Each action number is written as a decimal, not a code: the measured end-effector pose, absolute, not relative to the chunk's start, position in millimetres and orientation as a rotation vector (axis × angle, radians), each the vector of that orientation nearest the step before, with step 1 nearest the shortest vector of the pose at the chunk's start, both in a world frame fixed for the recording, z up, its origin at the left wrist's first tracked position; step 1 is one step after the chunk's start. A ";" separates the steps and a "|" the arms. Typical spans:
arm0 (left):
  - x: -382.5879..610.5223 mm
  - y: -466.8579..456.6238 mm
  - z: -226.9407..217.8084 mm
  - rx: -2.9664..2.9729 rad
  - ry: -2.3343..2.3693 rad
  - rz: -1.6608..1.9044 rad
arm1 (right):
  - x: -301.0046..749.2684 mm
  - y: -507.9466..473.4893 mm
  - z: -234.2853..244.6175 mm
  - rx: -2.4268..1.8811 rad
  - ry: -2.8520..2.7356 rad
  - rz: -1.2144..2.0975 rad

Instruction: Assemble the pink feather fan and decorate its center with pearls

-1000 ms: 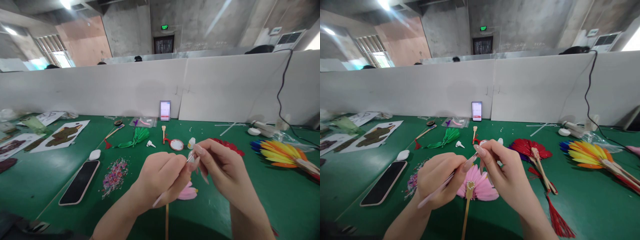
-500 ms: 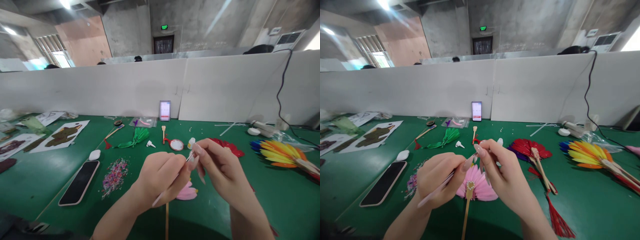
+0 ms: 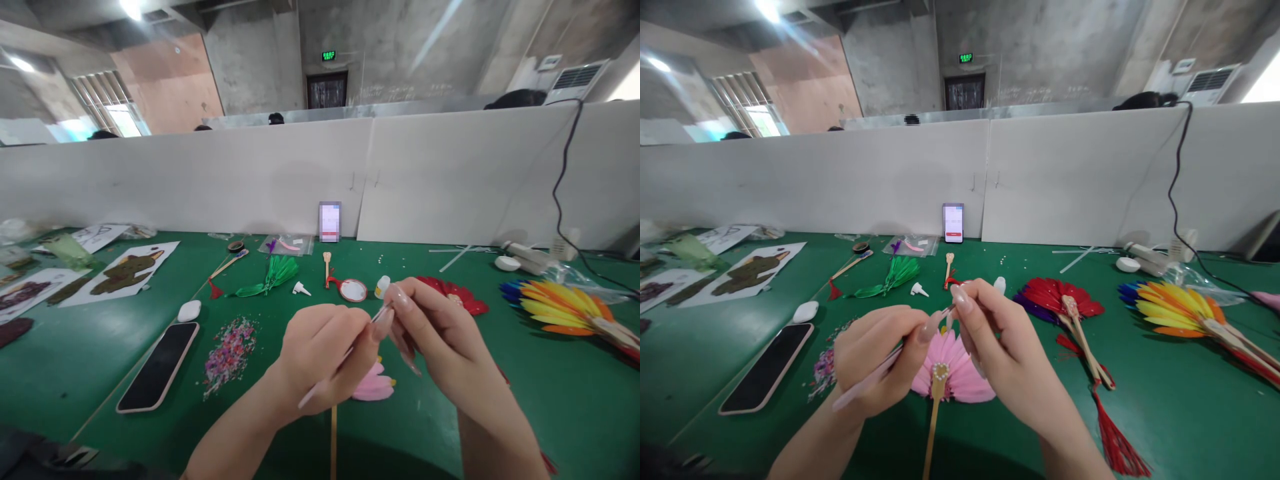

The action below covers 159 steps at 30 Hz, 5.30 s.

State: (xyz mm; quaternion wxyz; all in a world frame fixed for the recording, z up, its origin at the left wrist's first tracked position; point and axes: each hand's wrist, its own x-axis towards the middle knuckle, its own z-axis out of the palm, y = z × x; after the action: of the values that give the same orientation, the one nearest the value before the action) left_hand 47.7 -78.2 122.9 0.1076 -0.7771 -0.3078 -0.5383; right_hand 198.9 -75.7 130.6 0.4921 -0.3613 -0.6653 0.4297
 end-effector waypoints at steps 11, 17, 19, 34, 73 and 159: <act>48.7 -79.3 128.6 -2.332 -0.967 -1.686 | 199.7 -75.2 128.2 -0.786 -1.545 1.158; 49.5 -81.2 127.9 -2.259 -1.007 -1.664 | 195.3 -75.9 128.7 -0.737 -1.478 1.198; 50.1 -81.8 127.9 -2.248 -1.016 -1.668 | 194.2 -76.3 128.6 -0.732 -1.467 1.201; 51.1 -81.5 126.3 -2.273 -1.007 -1.710 | 192.9 -77.6 128.6 -0.721 -1.392 1.251; 50.5 -82.1 129.7 -2.262 -1.040 -1.653 | 197.2 -75.9 128.5 -0.738 -1.420 1.259; 40.4 -77.1 127.6 -2.384 -0.728 -1.528 | 207.8 -78.3 131.3 -0.873 -1.554 1.224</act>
State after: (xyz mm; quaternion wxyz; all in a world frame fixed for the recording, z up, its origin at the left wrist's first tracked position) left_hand 40.4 -77.1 127.6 0.1088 -0.8105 -0.2476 -0.5196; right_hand 207.8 -78.3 131.3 0.4703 -0.3561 -0.6342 0.4997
